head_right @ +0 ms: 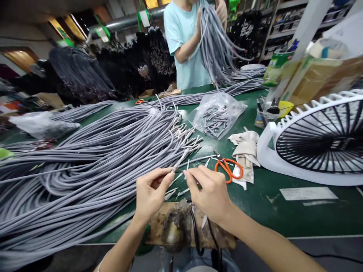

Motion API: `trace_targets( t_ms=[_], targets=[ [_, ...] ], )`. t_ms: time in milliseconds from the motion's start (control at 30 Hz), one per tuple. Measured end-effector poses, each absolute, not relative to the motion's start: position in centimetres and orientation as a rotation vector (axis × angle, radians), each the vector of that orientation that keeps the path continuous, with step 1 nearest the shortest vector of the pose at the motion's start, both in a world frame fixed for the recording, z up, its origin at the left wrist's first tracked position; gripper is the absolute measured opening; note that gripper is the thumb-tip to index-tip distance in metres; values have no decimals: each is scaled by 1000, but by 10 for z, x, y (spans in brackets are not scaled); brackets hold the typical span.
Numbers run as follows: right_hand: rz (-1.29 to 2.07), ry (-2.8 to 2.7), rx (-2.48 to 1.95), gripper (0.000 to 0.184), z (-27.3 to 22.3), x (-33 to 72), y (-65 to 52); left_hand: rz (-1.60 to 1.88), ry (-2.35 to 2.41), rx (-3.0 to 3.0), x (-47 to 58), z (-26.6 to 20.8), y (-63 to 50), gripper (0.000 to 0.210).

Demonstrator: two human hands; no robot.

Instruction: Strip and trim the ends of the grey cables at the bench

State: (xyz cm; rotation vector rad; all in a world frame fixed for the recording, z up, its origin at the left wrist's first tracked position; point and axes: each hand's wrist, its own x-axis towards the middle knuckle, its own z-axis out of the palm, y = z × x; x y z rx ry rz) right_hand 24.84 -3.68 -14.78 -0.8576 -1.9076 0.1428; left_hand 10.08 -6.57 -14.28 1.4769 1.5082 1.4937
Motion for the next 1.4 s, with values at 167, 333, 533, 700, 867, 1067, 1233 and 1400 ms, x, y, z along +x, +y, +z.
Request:
trace_targets(
  t_ms=[167, 333, 533, 700, 867, 1067, 1233, 1400],
  targets=[
    [180, -1959, -865, 20, -151, 244, -35, 1531, 1455, 1527, 103, -145, -69, 11],
    [255, -1947, -882, 22, -151, 243, -37, 1578, 1477, 1514, 103, -146, -69, 10],
    [295, -1933, -878, 23, -147, 243, -37, 1602, 1470, 1522, 102, -147, -70, 11],
    [395, -1907, -911, 25, -146, 241, -38, 1567, 1495, 1713, 103, -147, -72, 10],
    [156, -1886, -820, 17, -153, 241, -42, 1561, 1584, 1895, 106, -142, -74, 7],
    [-122, -1953, -730, 9, -157, 242, -39, 1490, 1601, 1881, 106, -139, -74, 7],
    [0, -1928, -788, 13, -153, 241, -39, 1543, 1608, 1980, 106, -138, -75, 7],
    [-119, -1983, -679, 9, -155, 243, -39, 1467, 1601, 1701, 105, -137, -74, 7]
  ],
)
